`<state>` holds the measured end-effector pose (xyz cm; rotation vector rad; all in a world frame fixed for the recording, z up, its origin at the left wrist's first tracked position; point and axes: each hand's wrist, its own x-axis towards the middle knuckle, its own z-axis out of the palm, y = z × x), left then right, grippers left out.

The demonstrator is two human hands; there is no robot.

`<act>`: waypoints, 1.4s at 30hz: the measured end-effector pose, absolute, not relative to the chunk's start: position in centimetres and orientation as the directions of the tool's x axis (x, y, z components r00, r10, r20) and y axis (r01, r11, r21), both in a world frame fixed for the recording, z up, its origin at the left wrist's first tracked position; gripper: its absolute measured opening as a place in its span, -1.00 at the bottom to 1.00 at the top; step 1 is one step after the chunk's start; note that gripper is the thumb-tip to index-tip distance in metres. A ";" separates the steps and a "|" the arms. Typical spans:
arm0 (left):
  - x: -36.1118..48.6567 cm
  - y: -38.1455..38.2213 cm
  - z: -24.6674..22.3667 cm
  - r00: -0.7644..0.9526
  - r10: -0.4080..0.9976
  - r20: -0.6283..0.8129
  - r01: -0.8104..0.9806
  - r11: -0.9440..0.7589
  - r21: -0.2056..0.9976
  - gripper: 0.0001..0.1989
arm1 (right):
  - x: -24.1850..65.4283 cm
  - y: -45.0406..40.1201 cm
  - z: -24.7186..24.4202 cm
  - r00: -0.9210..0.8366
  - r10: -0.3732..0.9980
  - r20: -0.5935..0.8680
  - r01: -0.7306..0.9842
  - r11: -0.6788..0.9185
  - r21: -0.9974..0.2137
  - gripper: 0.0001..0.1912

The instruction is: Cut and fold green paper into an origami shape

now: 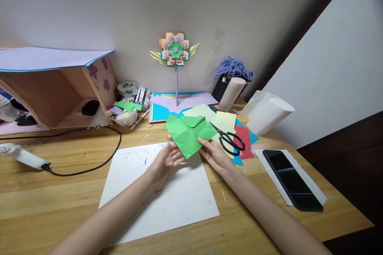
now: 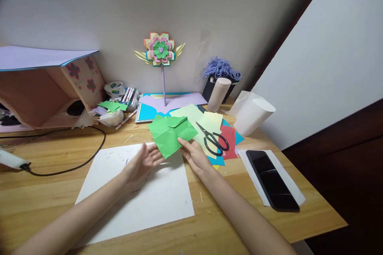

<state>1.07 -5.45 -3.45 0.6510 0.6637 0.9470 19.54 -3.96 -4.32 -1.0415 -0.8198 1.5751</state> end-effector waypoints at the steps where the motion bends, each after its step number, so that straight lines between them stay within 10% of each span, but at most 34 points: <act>1: 1.9 -5.8 -3.6 0.414 0.877 -0.243 -0.470 0.435 0.768 -0.47 | 19.2 -4.1 -4.3 -0.092 0.973 -0.212 -0.393 -0.231 -0.890 -0.62; 8: 5.6 -5.5 -3.1 0.220 0.949 -0.224 -0.390 0.296 0.872 -0.48 | 18.8 -4.7 -3.5 -0.129 0.986 -0.101 -0.279 -0.134 -0.951 -0.54; 13: 4.9 -3.4 -4.1 0.077 0.989 -0.126 -0.268 0.143 0.953 -0.50 | 24.2 -2.3 -2.5 -0.199 0.973 -0.117 0.179 -0.082 -0.980 -0.57; 16: 4.1 -2.3 -4.6 0.036 0.990 -0.138 -0.222 0.142 0.965 -0.48 | 28.1 -1.2 -2.4 0.074 0.995 -0.062 0.771 -0.097 -0.629 -0.71; 25: 0.7 -2.1 -4.3 0.030 0.995 -0.097 -0.169 0.101 0.980 -0.48 | 29.4 -0.8 -4.3 0.165 0.984 -0.063 0.926 -0.177 -0.334 -0.74; 30: -2.0 -3.8 -4.3 0.027 0.992 -0.125 -0.191 0.128 0.973 -0.46 | 26.8 -1.4 -3.2 0.214 0.976 0.035 0.795 -0.153 -0.587 -0.81; 34: -3.4 -4.6 -4.6 -0.007 0.986 -0.167 -0.275 0.159 0.948 -0.45 | 22.2 -3.8 -2.2 -0.248 0.952 -0.182 0.033 -0.179 -0.983 -0.53; 37: -3.9 -4.7 -4.7 -0.016 0.980 -0.200 -0.328 0.183 0.927 -0.48 | 18.7 -5.9 -2.6 -0.584 0.794 -0.166 -0.302 -0.403 -0.864 -0.38; 42: -4.1 -4.6 -4.9 0.018 0.974 -0.228 -0.422 0.214 0.881 -0.59 | 16.1 -7.7 -5.5 -0.825 0.500 -0.261 -0.208 -0.700 -0.683 -0.18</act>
